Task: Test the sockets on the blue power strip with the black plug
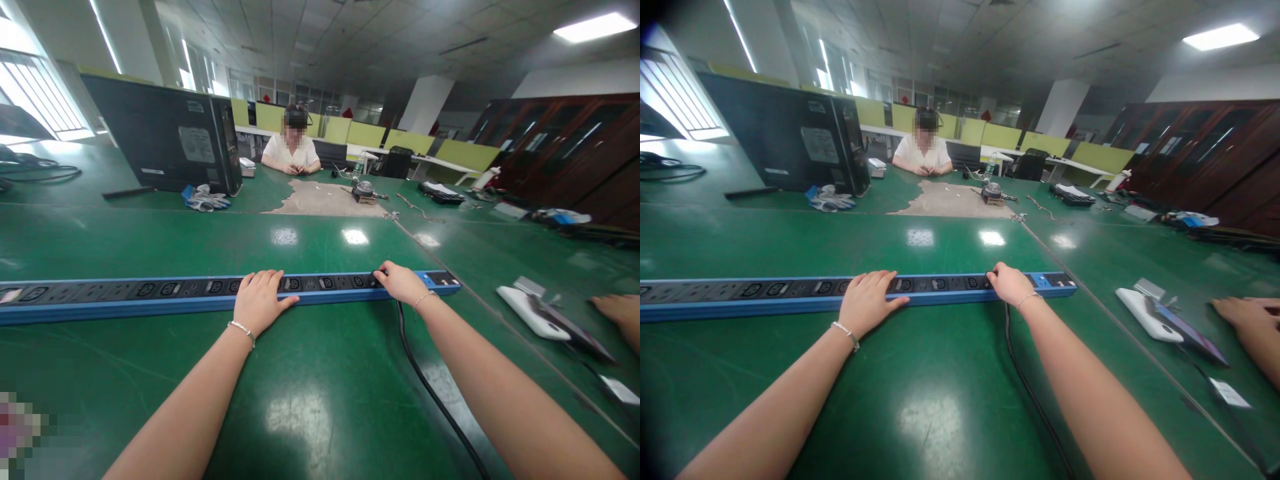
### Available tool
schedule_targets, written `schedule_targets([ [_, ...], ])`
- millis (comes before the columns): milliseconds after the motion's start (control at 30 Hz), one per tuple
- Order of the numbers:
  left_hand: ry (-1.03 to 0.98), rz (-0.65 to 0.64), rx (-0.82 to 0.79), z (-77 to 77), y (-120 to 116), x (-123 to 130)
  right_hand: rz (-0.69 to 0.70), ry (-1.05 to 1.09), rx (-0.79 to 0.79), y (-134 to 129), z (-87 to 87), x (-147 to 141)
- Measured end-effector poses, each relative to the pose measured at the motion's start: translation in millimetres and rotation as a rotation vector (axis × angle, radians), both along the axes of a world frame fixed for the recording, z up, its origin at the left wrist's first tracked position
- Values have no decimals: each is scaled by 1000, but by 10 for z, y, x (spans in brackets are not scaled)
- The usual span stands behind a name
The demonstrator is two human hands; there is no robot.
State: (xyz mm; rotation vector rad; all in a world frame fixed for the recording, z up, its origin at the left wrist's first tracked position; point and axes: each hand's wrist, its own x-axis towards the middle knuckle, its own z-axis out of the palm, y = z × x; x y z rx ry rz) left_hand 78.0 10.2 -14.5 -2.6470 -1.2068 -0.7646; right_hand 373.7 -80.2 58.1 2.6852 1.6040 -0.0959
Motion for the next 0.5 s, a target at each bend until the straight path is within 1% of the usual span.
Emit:
schedule_targets([
  [167, 12, -1, -8, 17, -11, 2, -28, -75, -52, 27, -33, -95],
  [400, 15, 5, -12, 15, -17, -1, -75, -80, 15, -60, -142, -189],
  [500, 11, 5, -12, 8, -11, -4, -79, -20, 43, -56, -172, -214],
])
